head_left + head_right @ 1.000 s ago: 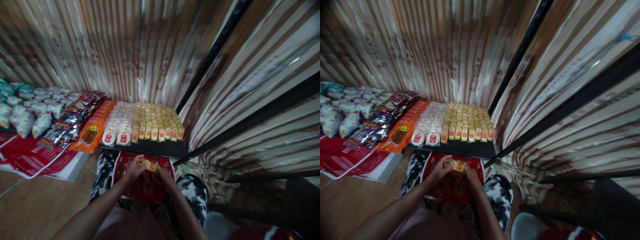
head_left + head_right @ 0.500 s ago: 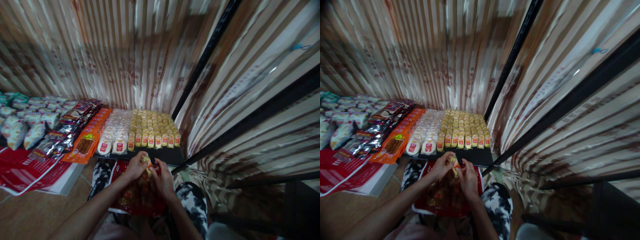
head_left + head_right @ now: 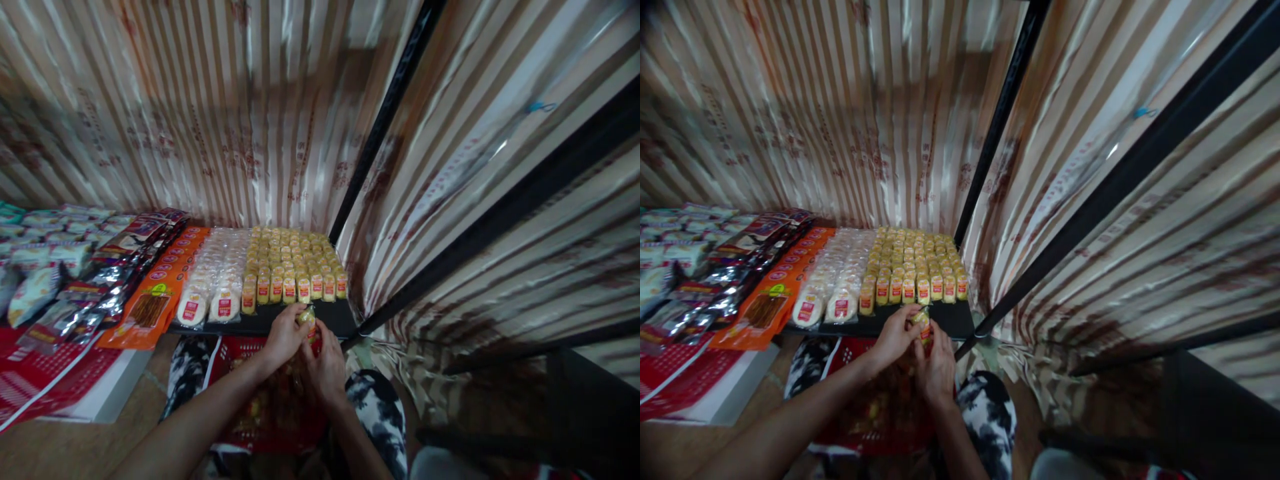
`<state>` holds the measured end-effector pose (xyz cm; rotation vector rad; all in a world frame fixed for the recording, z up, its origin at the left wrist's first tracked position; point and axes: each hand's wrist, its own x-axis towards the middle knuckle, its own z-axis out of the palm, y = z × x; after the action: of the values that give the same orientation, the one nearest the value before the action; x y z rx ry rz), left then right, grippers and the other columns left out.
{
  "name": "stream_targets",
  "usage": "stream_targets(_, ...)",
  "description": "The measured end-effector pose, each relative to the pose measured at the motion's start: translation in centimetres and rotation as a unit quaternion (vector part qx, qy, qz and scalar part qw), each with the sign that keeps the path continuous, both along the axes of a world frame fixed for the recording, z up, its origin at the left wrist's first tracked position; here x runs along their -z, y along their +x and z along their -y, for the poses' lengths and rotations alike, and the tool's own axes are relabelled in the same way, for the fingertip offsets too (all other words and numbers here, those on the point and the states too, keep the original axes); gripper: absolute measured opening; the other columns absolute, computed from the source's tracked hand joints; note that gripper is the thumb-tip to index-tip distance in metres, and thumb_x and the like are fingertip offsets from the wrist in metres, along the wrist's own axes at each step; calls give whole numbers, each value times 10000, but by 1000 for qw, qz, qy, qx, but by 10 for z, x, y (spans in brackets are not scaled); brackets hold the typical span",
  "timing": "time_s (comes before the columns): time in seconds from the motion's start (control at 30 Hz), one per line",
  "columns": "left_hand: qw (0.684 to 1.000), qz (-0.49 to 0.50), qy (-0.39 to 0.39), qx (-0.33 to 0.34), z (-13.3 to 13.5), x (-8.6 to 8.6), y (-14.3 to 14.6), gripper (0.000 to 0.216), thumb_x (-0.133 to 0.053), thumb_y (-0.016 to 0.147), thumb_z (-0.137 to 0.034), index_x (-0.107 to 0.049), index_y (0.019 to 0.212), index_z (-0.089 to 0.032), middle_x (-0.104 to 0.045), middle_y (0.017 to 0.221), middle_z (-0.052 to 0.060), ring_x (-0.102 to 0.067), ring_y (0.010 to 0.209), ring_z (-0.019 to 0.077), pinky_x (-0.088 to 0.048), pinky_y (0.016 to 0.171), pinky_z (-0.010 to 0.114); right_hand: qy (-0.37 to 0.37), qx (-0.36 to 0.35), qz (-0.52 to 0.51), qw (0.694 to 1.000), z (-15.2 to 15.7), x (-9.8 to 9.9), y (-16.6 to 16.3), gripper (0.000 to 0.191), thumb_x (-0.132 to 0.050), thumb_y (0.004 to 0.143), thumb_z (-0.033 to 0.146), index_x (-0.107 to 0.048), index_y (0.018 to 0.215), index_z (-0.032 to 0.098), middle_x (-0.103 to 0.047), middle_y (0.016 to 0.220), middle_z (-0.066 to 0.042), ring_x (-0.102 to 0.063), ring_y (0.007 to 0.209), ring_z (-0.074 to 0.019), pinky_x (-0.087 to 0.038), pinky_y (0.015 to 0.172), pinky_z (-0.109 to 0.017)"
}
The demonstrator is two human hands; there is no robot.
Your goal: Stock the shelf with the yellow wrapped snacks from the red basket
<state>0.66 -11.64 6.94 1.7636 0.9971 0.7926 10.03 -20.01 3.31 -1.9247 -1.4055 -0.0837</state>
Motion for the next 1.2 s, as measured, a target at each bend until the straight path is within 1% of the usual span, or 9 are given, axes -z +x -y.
stream_targets(0.13,1000,5,11,28,-2,-4,24,284,-566,748,-190,-563,1032,-187,-618,983,33,-589,767,122,-488,707,238,10,45,6,999,-3,2,17,391,-408,854,351,-493,1175,144,-613,1058,-131,-552,963,-238,-457,842,-391)
stream_targets(0.33,998,-31,52,34,-10,-6,53,276,-556,744,-151,-575,1020,-169,-577,1012,47,-560,694,98,-490,688,230,24,73,-17,997,-12,12,38,438,-396,841,325,-448,1222,115,-583,1120,-156,-538,1010,-246,-448,880,-407)
stream_targets(0.47,998,-31,45,34,-15,-5,65,311,-543,749,-139,-563,1056,-187,-579,1024,45,-581,765,116,-498,720,238,28,79,-65,994,-24,16,49,472,-391,836,312,-402,1263,111,-578,1123,-158,-550,1004,-235,-460,871,-400)
stream_targets(0.63,999,3,47,7,-10,-2,64,390,-466,776,-122,-500,1160,-177,-523,1183,89,-577,964,156,-504,808,266,29,69,-87,993,-41,15,56,473,-383,838,341,-418,1252,115,-571,1125,-156,-536,1013,-238,-452,874,-411)
stream_targets(0.77,994,-24,98,-32,-3,2,57,382,-440,786,-128,-514,1160,-155,-502,1247,111,-459,1182,209,-417,983,345,23,63,-104,992,-55,15,55,464,-383,835,326,-429,1254,131,-569,1119,-151,-531,1004,-234,-446,879,-409)
stream_targets(0.87,993,-48,108,-23,-3,7,53,387,-415,789,-118,-526,1159,-138,-525,1247,117,-455,1199,210,-363,1040,379,34,66,-120,990,-64,19,55,446,-364,829,308,-452,1231,134,-566,1097,-149,-530,990,-234,-449,870,-423)
stream_targets(1.03,993,-55,101,15,-8,14,51,419,-398,776,-107,-547,1166,-140,-545,1255,99,-467,1200,187,-351,1060,360,68,66,-159,983,-70,22,53,436,-401,806,344,-475,1190,151,-534,1106,-142,-525,993,-229,-481,820,-408)
stream_targets(1.13,993,-60,97,18,-8,16,50,466,-399,762,-99,-527,1208,-139,-506,1308,95,-434,1236,188,-331,1077,360,79,65,-191,976,-68,21,51,441,-419,802,355,-463,1193,155,-492,1129,-141,-534,969,-212,-508,767,-362)
stream_targets(1.2,992,-67,103,15,-8,16,50,485,-386,766,-98,-507,1236,-130,-463,1350,98,-406,1260,191,-321,1084,363,82,61,-199,975,-66,21,50,433,-416,805,334,-453,1207,178,-470,1146,-127,-535,966,-198,-509,768,-347)
